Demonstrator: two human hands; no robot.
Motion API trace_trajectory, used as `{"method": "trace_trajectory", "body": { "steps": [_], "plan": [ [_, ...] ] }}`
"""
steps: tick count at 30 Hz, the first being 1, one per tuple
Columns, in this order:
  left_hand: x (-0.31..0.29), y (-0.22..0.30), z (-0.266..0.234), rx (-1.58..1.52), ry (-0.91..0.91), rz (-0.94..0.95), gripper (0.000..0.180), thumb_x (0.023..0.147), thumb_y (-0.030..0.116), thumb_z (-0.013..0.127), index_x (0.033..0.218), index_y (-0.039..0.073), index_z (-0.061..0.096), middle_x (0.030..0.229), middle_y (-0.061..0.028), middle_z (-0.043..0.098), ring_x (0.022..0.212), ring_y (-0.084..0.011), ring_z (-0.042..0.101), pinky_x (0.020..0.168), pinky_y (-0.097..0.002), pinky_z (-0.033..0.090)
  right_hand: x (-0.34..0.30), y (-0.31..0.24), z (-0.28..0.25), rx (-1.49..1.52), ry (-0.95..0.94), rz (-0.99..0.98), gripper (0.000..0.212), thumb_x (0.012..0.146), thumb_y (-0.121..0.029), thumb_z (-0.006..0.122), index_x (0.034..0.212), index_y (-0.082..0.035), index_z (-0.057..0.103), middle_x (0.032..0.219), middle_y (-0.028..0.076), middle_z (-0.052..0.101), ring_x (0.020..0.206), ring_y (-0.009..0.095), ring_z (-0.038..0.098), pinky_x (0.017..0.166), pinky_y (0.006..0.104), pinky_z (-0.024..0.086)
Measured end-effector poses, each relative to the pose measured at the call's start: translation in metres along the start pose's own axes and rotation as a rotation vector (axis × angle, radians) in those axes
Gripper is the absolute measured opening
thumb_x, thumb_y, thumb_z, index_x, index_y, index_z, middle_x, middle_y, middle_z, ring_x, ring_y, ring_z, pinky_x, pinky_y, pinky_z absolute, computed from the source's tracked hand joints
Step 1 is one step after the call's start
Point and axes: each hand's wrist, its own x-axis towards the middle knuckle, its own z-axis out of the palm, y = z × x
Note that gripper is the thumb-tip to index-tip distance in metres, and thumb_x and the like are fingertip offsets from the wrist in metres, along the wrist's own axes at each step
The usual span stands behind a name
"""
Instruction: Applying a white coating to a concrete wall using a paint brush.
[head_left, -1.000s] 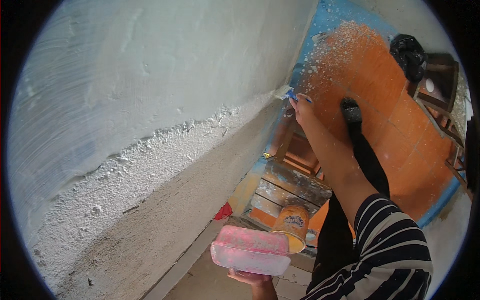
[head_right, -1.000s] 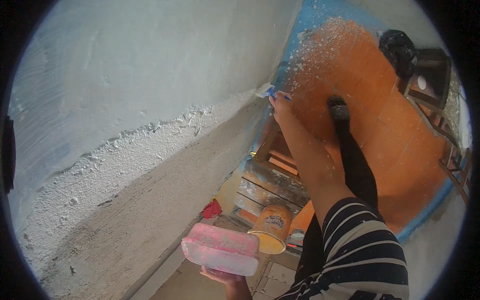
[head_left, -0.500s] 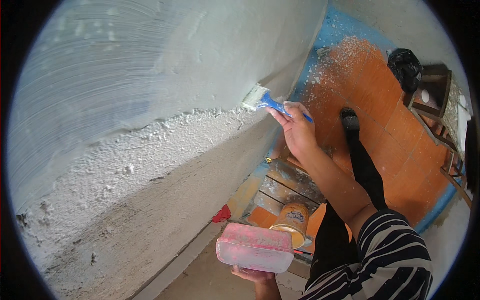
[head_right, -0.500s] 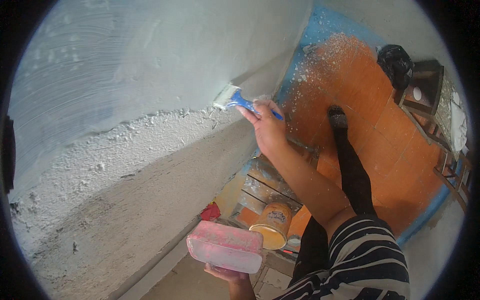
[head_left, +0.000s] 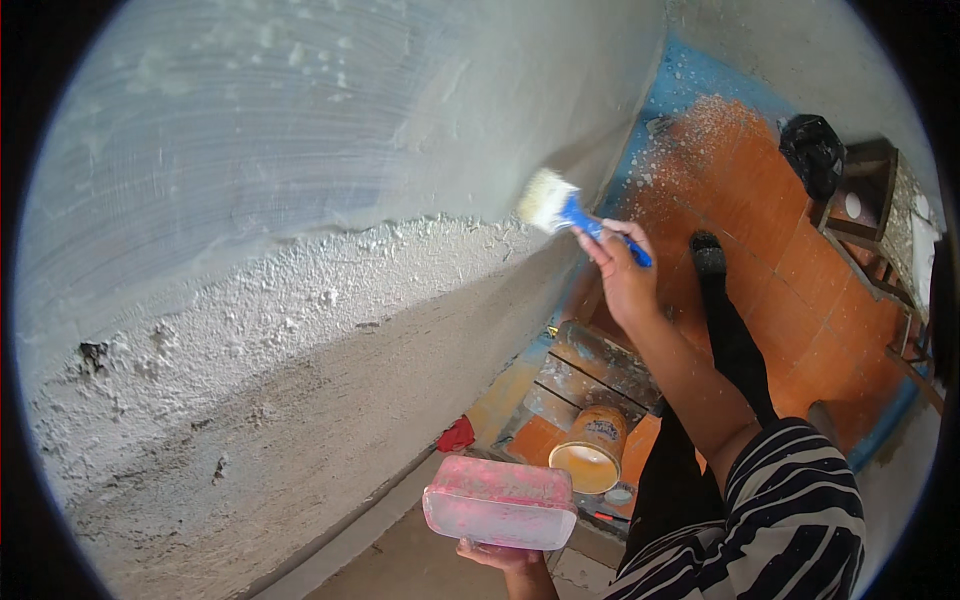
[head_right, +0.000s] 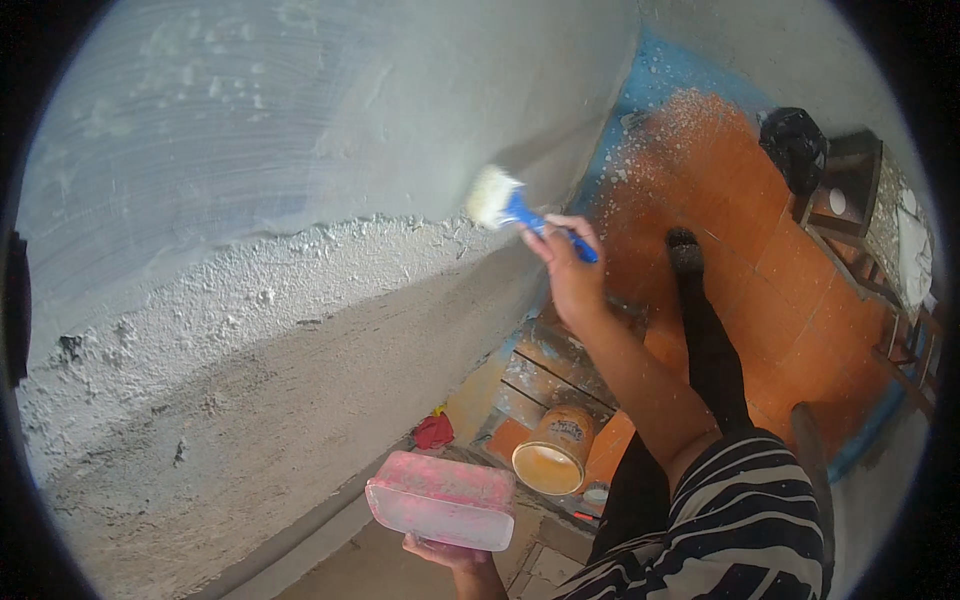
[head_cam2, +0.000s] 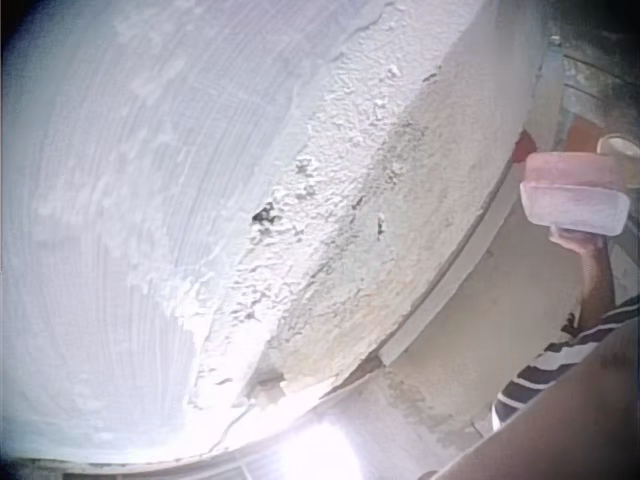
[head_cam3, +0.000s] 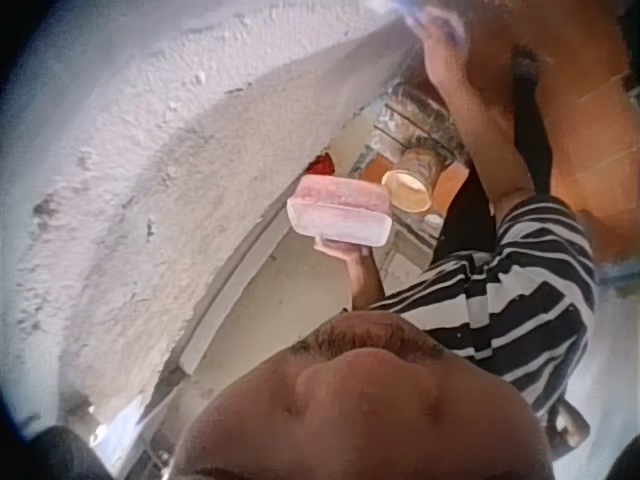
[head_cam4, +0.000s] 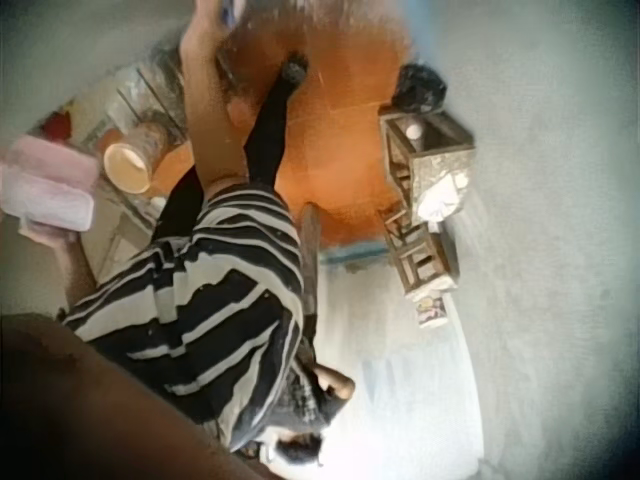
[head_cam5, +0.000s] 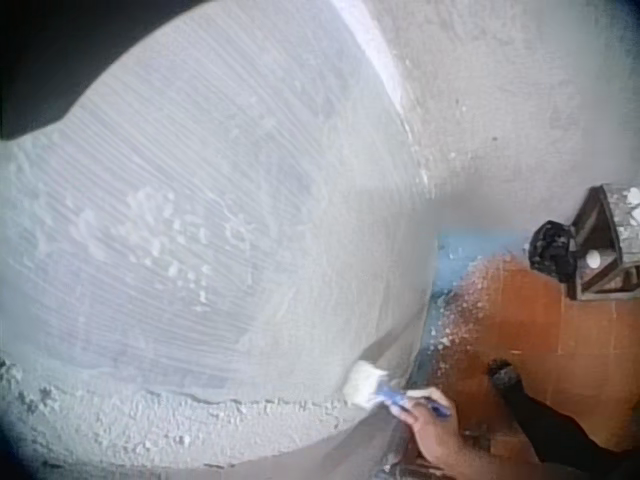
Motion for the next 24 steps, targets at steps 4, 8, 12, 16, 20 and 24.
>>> {"method": "trace_trajectory", "body": {
  "steps": [4,8,12,16,20,24],
  "plan": [
    [-0.003,-0.014,-0.01,-0.043,0.036,-0.054,0.082,0.079,0.061,0.051,0.144,0.013,0.038,0.137,-0.0129,0.046,0.121,-0.0382,0.051,0.093,-0.0573,0.049,0.068,0.049,-0.072,-0.154,0.226,0.022,0.014,0.094,0.001,0.06,0.107,0.005,0.056,0.108,0.016,0.062,0.103,0.029,0.067,0.094,0.0334,0.057],
    [-0.013,-0.014,-0.023,-0.062,0.03,-0.041,0.083,0.078,0.062,0.052,0.144,0.013,0.038,0.137,-0.0128,0.045,0.122,-0.0374,0.05,0.094,-0.0557,0.048,0.081,0.076,-0.05,-0.208,0.235,0.011,0.015,0.092,0.004,0.061,0.106,0.006,0.057,0.106,0.013,0.061,0.097,0.025,0.066,0.093,0.0319,0.058],
    [-0.014,-0.006,-0.024,-0.051,0.014,-0.033,0.086,0.078,0.063,0.053,0.146,0.012,0.036,0.139,-0.0129,0.045,0.123,-0.0367,0.05,0.097,-0.0538,0.047,0.043,0.051,0.004,-0.166,0.185,0.03,0.013,0.091,0.006,0.061,0.103,0.007,0.056,0.104,0.013,0.059,0.1,0.027,0.065,0.095,0.0331,0.057],
    [-0.021,0.008,-0.01,-0.13,-0.027,-0.017,0.083,0.08,0.06,0.054,0.145,0.011,0.038,0.14,-0.0123,0.047,0.125,-0.0359,0.05,0.099,-0.0538,0.047,-0.017,0.002,0.079,-0.095,0.064,0.039,0.012,0.092,0.004,0.059,0.103,0.008,0.055,0.105,0.013,0.06,0.102,0.029,0.066,0.1,0.0367,0.055],
    [-0.025,0.024,0.006,-0.2,-0.138,0.014,0.082,0.08,0.059,0.052,0.145,0.01,0.038,0.141,-0.0127,0.046,0.126,-0.0357,0.049,0.101,-0.0522,0.046,-0.068,-0.045,0.15,-0.024,-0.103,0.01,0.011,0.093,0.003,0.058,0.104,0.006,0.055,0.106,0.015,0.06,0.104,0.032,0.066,0.102,0.0377,0.053],
    [-0.027,0.03,-0.004,-0.209,-0.11,0.02,0.083,0.082,0.06,0.051,0.147,0.011,0.036,0.142,-0.013,0.044,0.128,-0.0347,0.048,0.101,-0.0513,0.046,-0.104,-0.105,0.211,0.168,-0.422,-0.041,0.009,0.093,0.002,0.059,0.101,0.005,0.058,0.106,0.016,0.062,0.103,0.026,0.065,0.102,0.0399,0.054]
  ]
}}
